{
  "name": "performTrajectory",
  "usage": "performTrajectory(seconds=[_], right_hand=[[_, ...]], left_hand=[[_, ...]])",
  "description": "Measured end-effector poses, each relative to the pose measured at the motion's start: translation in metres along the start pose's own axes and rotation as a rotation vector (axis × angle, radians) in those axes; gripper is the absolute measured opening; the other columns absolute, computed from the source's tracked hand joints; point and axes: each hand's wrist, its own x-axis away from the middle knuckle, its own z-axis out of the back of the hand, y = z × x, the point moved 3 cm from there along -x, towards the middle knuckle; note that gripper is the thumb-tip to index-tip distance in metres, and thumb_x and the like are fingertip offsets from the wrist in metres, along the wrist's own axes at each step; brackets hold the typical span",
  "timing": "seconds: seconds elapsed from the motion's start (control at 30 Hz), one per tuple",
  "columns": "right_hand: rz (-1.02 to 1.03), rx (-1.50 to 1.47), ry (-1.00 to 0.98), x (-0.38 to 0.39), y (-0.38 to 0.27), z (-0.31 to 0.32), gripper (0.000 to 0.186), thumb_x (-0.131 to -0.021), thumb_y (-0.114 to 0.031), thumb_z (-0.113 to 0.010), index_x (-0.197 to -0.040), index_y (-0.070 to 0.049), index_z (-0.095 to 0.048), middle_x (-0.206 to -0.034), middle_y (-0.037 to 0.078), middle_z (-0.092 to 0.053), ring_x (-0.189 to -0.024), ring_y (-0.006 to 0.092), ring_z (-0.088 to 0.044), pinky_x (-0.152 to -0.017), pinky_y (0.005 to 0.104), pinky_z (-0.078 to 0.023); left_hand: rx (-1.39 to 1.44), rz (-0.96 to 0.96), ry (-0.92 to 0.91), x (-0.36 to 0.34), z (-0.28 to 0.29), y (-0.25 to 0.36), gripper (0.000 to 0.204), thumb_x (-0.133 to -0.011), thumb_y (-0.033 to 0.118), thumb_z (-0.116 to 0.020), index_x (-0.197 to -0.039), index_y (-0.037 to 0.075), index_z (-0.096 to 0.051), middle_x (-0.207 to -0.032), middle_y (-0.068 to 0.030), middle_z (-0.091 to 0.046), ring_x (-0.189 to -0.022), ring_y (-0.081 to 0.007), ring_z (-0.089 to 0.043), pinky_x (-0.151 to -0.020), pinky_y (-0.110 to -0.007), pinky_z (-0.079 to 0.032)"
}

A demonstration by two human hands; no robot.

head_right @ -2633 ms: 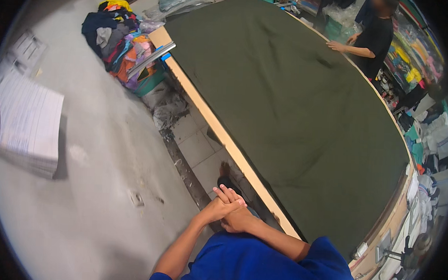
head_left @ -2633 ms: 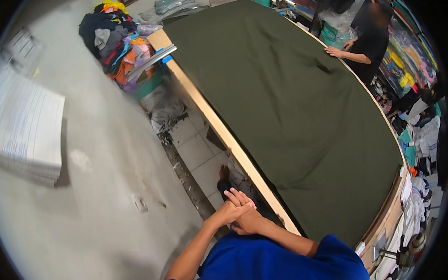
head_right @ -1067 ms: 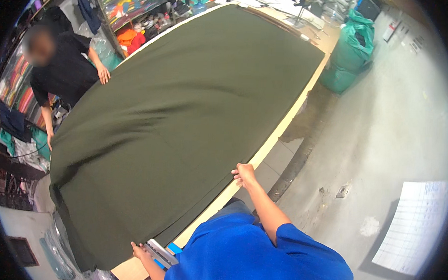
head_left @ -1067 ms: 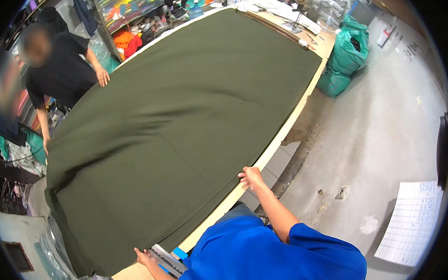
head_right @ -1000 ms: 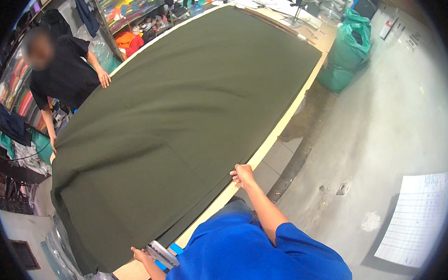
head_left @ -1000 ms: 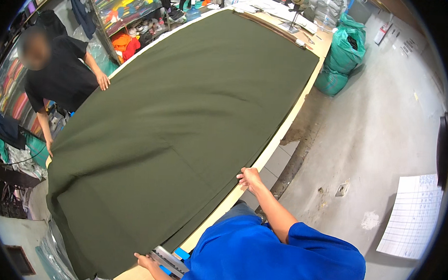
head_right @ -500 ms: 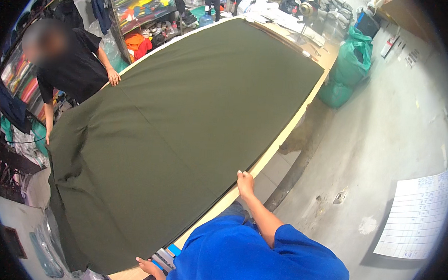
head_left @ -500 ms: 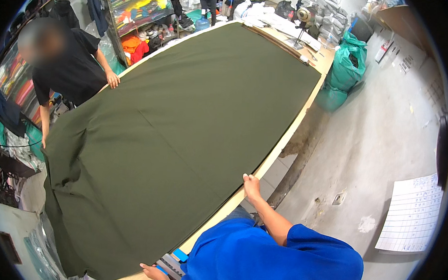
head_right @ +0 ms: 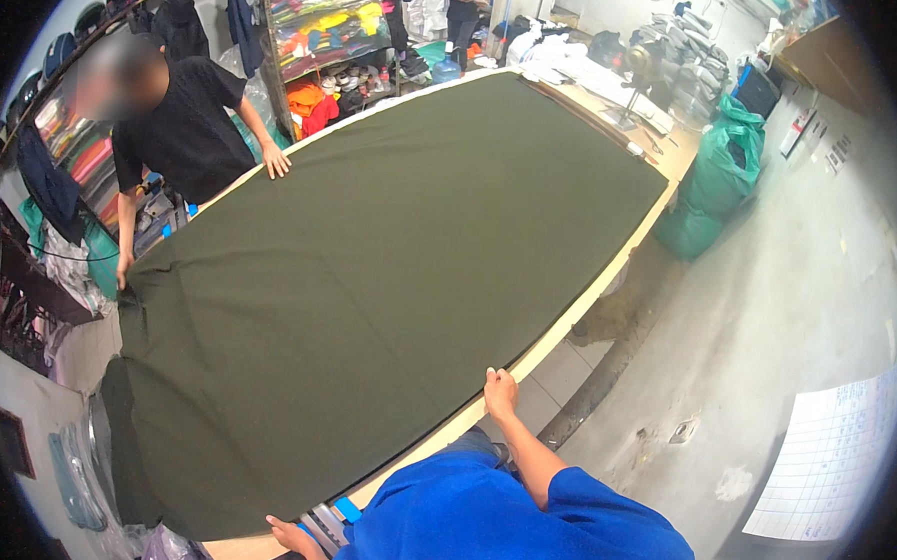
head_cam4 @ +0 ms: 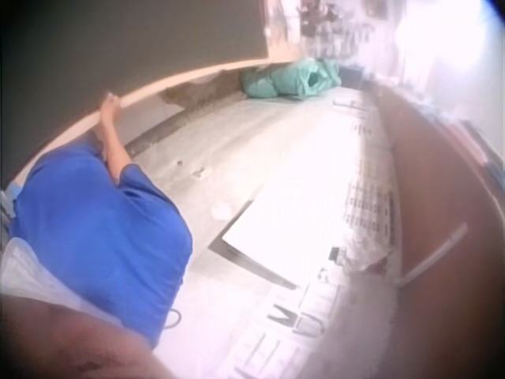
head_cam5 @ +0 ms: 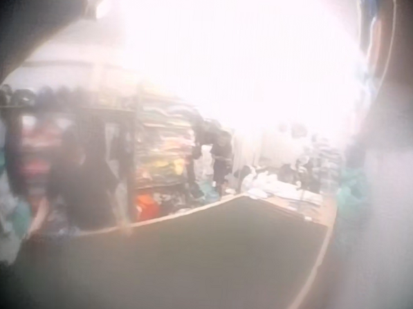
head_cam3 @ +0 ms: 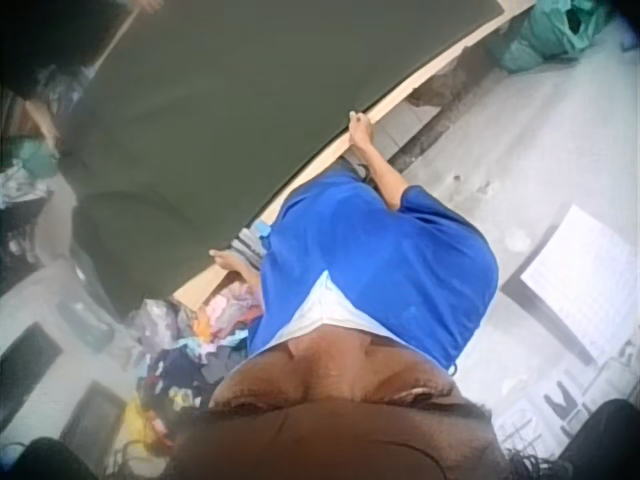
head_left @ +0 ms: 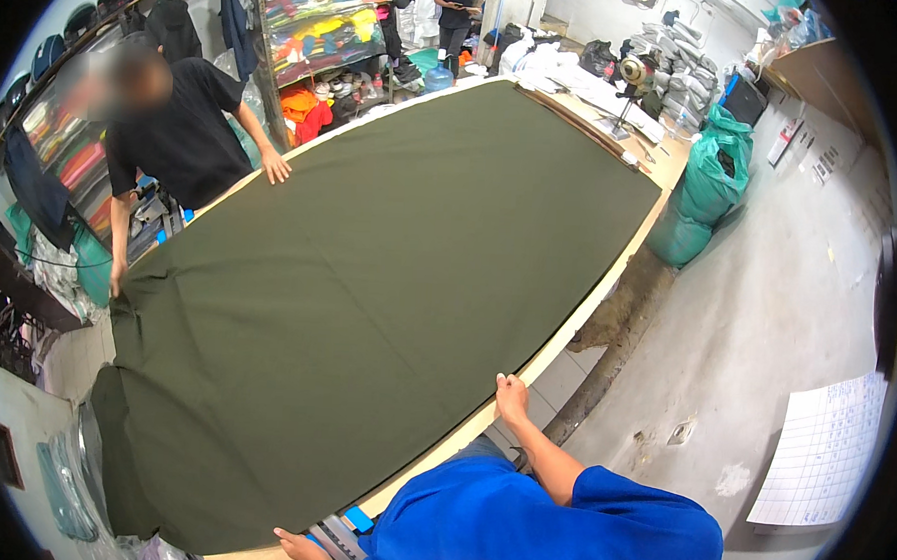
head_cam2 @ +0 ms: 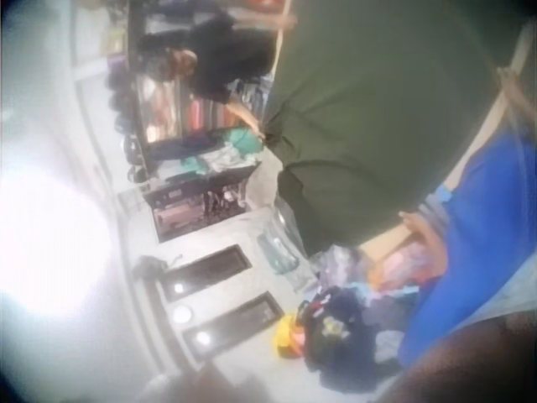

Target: The person uses a long metal ruler and a rotary cutter to cut a large piece of green fabric on a wooden table. They repeatedly measure, align the ruler, and slice the fabric into sections, working alongside a coworker who assists with holding and folding the material.

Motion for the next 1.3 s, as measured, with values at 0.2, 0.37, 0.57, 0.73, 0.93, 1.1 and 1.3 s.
performTrajectory(seconds=[0.2, 0.37, 0.57, 0.73, 0.93, 1.1, 1.3], right_hand=[[0.026, -0.038, -0.058, -0.001, 0.003, 0.002, 0.047, -0.104, -0.037, -0.064, -0.078, 0.002, -0.06, -0.076, 0.02, -0.066, -0.073, 0.0323, -0.063, -0.073, 0.0484, -0.05], [0.0, -0.022, -0.124, -0.005, 0.008, -0.002, 0.044, -0.105, -0.039, -0.062, -0.087, 0.001, -0.066, -0.086, 0.021, -0.072, -0.082, 0.0377, -0.07, -0.079, 0.0501, -0.052], [0.097, -0.002, -0.113, -0.016, 0.013, -0.01, 0.046, -0.105, -0.038, -0.062, -0.084, 0.002, -0.064, -0.083, 0.023, -0.069, -0.079, 0.0395, -0.066, -0.078, 0.0508, -0.052], [0.258, 0.012, -0.101, -0.027, 0.025, -0.019, 0.05, -0.11, -0.039, -0.056, -0.084, 0.003, -0.065, -0.082, 0.022, -0.068, -0.079, 0.0366, -0.063, -0.078, 0.0503, -0.051], [0.027, -0.18, -0.286, -0.03, 0.034, -0.028, 0.045, -0.108, -0.03, -0.061, -0.076, -0.001, -0.048, -0.07, 0.004, -0.046, -0.071, 0.0173, -0.04, -0.066, 0.0415, -0.039], [0.02, -0.178, -0.313, -0.028, 0.028, -0.026, 0.045, -0.109, -0.028, -0.061, -0.075, -0.004, -0.044, -0.07, 0.001, -0.042, -0.07, 0.015, -0.038, -0.064, 0.0388, -0.038], [0.029, -0.143, -0.313, -0.029, 0.027, -0.018, 0.044, -0.109, -0.027, -0.06, -0.076, -0.005, -0.043, -0.071, 0.001, -0.041, -0.07, 0.0144, -0.037, -0.063, 0.0373, -0.036]], left_hand=[[-0.012, -0.041, 0.014, 0.01, 0.005, 0.008, 0.086, -0.113, 0.06, -0.034, -0.098, -0.018, -0.066, -0.098, -0.0351, -0.071, -0.091, -0.0516, -0.063, -0.088, -0.055, -0.049], [0.02, -0.023, -0.035, 0.002, 0.002, 0.001, 0.082, -0.113, 0.06, -0.038, -0.095, -0.014, -0.067, -0.085, -0.026, -0.068, -0.079, -0.0422, -0.061, -0.078, -0.051, -0.048], [0.155, 0.032, -0.144, -0.005, -0.003, -0.015, 0.077, -0.113, 0.059, -0.041, -0.095, -0.009, -0.069, -0.074, -0.0103, -0.062, -0.064, -0.0236, -0.052, -0.062, -0.043, -0.043], [0.062, -0.003, -0.195, -0.009, -0.009, -0.02, 0.069, -0.113, 0.051, -0.042, -0.107, -0.01, -0.072, -0.102, -0.029, -0.075, -0.085, -0.0409, -0.068, -0.083, -0.053, -0.052], [0.021, 0.053, -0.104, -0.002, 0.01, 0.005, 0.071, -0.111, 0.052, -0.048, -0.078, -0.007, -0.066, -0.071, -0.0223, -0.068, -0.068, -0.0361, -0.066, -0.072, -0.05, -0.05], [0.006, 0.057, -0.09, 0.007, 0.014, 0.016, 0.069, -0.112, 0.05, -0.049, -0.076, -0.008, -0.064, -0.069, -0.0209, -0.066, -0.066, -0.0349, -0.065, -0.07, -0.049, -0.05], [0.048, 0.06, -0.051, 0.012, 0.012, 0.021, 0.07, -0.112, 0.05, -0.051, -0.071, -0.007, -0.058, -0.064, -0.0174, -0.062, -0.061, -0.0308, -0.06, -0.066, -0.047, -0.049]])
